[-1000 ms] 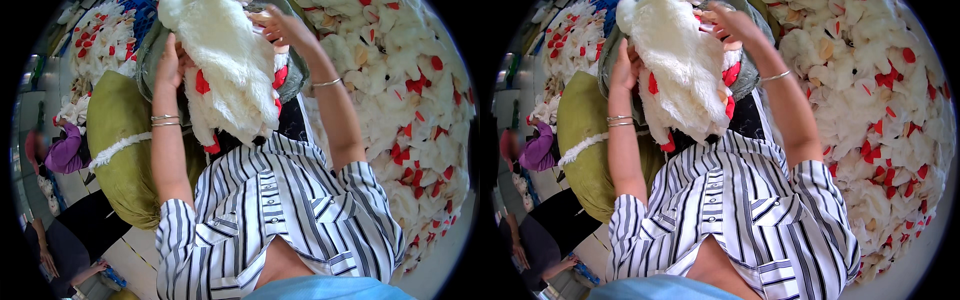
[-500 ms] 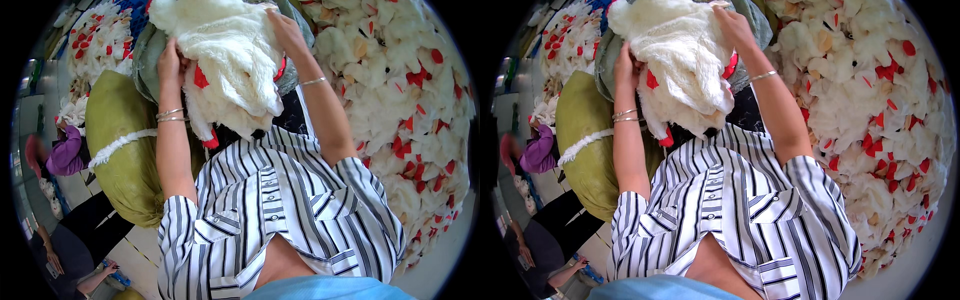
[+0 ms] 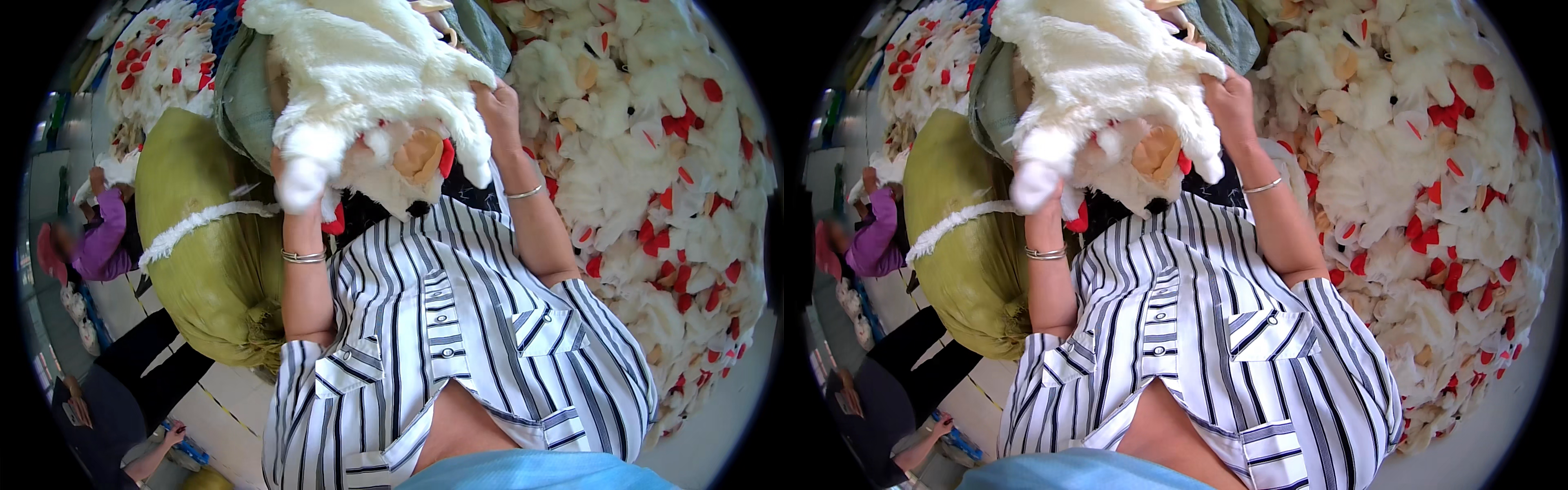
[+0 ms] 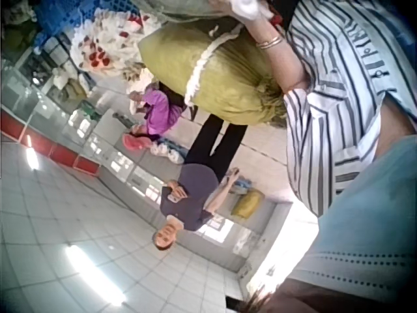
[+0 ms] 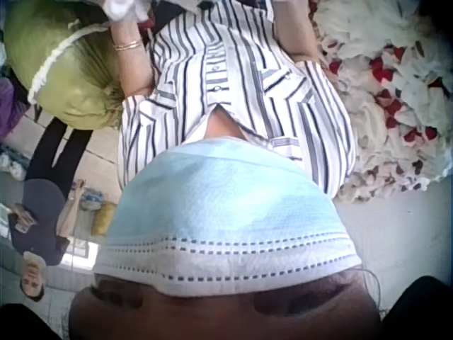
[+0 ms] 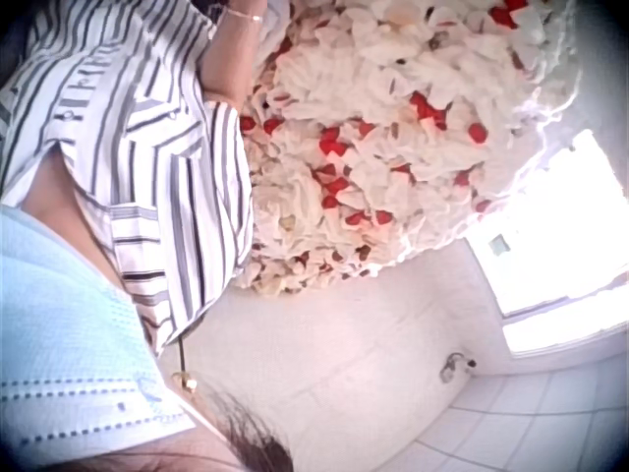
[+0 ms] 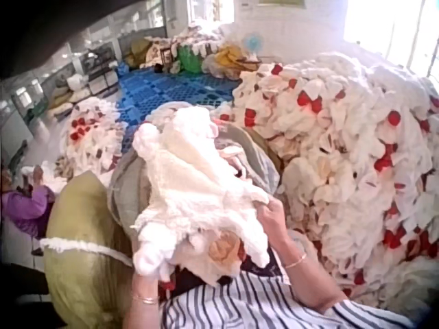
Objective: The person picks up white stuffed animal toys from a large sack, turns them over to check the seams and stuffing, and places them back into the sack or onto a pile. The worker handles the toys one by one in a repetitive inspection loop.
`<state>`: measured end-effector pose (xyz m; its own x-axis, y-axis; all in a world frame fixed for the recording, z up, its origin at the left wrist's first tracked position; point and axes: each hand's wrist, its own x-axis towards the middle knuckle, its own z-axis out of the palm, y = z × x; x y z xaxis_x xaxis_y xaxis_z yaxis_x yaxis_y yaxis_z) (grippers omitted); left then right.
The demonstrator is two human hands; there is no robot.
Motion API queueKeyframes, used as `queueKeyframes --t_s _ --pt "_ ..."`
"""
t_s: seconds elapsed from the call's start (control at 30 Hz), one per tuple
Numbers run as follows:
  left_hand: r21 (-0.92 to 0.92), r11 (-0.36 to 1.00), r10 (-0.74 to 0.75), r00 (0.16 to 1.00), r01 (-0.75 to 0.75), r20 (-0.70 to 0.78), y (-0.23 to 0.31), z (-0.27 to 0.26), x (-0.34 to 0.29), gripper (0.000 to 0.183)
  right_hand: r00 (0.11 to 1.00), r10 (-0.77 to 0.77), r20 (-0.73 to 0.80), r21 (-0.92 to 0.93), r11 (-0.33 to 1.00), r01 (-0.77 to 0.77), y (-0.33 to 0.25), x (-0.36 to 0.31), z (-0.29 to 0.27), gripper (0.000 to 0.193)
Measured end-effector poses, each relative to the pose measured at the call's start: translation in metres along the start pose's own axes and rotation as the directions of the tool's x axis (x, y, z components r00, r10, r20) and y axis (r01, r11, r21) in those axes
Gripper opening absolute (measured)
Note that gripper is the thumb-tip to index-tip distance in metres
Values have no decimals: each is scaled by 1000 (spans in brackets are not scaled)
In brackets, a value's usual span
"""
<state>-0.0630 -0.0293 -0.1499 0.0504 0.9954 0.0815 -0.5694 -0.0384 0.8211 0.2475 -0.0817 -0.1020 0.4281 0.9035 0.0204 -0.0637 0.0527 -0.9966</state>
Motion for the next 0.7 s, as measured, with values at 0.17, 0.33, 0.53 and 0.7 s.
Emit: queueKeyframes --t_s 0.17,0.33,0.53,0.7 --pt "464 837 -275 956 291 -105 55 17 -26 32 990 -132 -53 -316 942 109 35 -8 -26 23" --pt "750 618 -460 882 237 101 57 -3 -57 28 970 185 158 -207 967 -151 38 -54 -44 25" --pt "156 929 -325 941 336 -90 40 -39 -81 18 957 290 0 194 939 -285 20 -73 -68 26" --pt "443 705 -586 807 554 -76 94 -30 -57 18 867 375 327 -390 889 -238 -17 -60 -87 27"
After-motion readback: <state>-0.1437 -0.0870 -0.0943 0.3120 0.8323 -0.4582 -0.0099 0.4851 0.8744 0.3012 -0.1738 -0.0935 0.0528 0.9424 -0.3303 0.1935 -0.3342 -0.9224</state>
